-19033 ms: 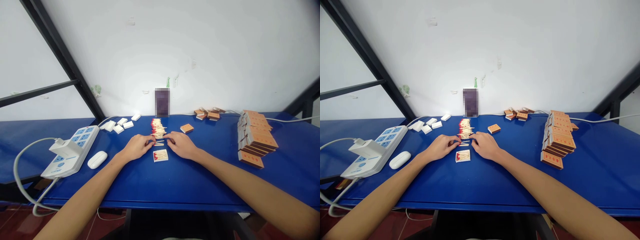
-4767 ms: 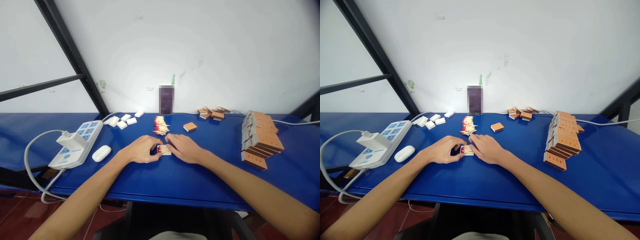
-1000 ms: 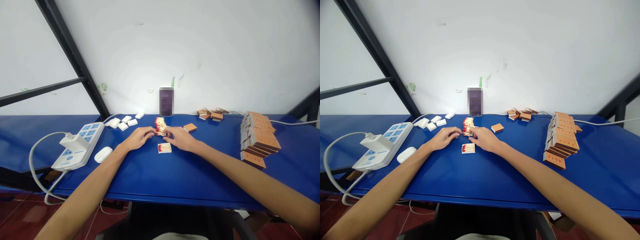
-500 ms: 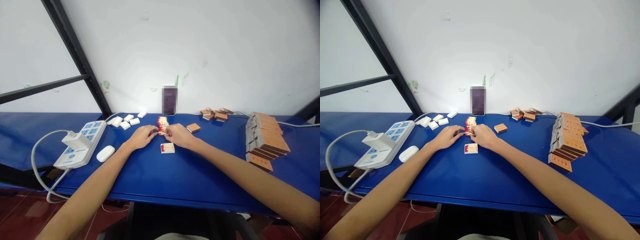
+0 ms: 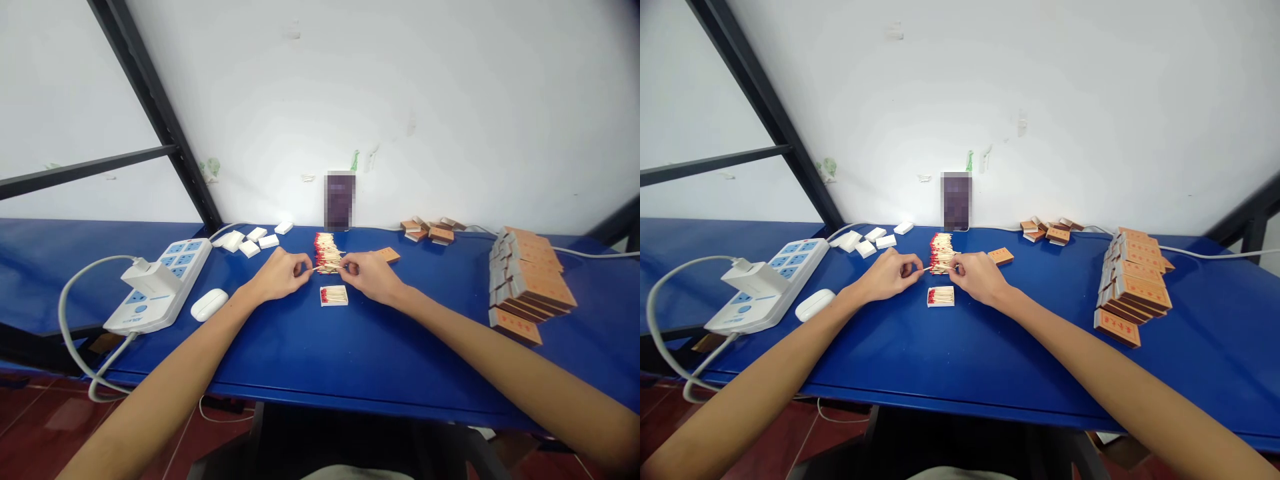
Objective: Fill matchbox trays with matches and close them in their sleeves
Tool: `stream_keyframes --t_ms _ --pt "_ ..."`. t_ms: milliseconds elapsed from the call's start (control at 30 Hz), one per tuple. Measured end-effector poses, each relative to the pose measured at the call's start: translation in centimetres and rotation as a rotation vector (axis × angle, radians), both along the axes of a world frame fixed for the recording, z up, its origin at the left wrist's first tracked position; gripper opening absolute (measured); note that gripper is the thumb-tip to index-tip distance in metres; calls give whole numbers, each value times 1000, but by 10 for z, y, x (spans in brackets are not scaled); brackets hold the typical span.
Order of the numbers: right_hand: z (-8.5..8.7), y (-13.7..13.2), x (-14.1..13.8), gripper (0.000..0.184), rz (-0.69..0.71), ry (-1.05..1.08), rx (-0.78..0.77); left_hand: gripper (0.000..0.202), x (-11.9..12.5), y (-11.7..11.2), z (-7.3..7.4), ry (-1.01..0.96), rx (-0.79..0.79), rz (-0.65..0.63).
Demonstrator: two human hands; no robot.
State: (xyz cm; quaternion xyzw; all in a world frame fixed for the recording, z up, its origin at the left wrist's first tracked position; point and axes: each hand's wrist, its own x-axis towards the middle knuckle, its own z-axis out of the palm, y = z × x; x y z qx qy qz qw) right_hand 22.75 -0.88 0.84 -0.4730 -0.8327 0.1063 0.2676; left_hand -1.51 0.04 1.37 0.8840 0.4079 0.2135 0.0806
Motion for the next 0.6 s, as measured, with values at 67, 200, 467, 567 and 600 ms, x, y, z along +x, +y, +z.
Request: stream_keyframes --t_ms 67,200,467,567,600 --pt "-2 -2 2 16 13 76 -31 17 2 -5 1 -7 -13 -1" --pt "-8 -2 3 24 8 215 -135 22 8 -9 -2 -16 -92 -7" --pt "-3 -8 13 19 99 184 -230 23 14 -7 -11 -11 -161 -76" --pt "-3 -12 14 17 130 169 -241 30 14 -7 -11 -19 -171 -86" --pt "-3 -13 14 17 146 166 -243 32 14 -8 -11 -20 -173 -88"
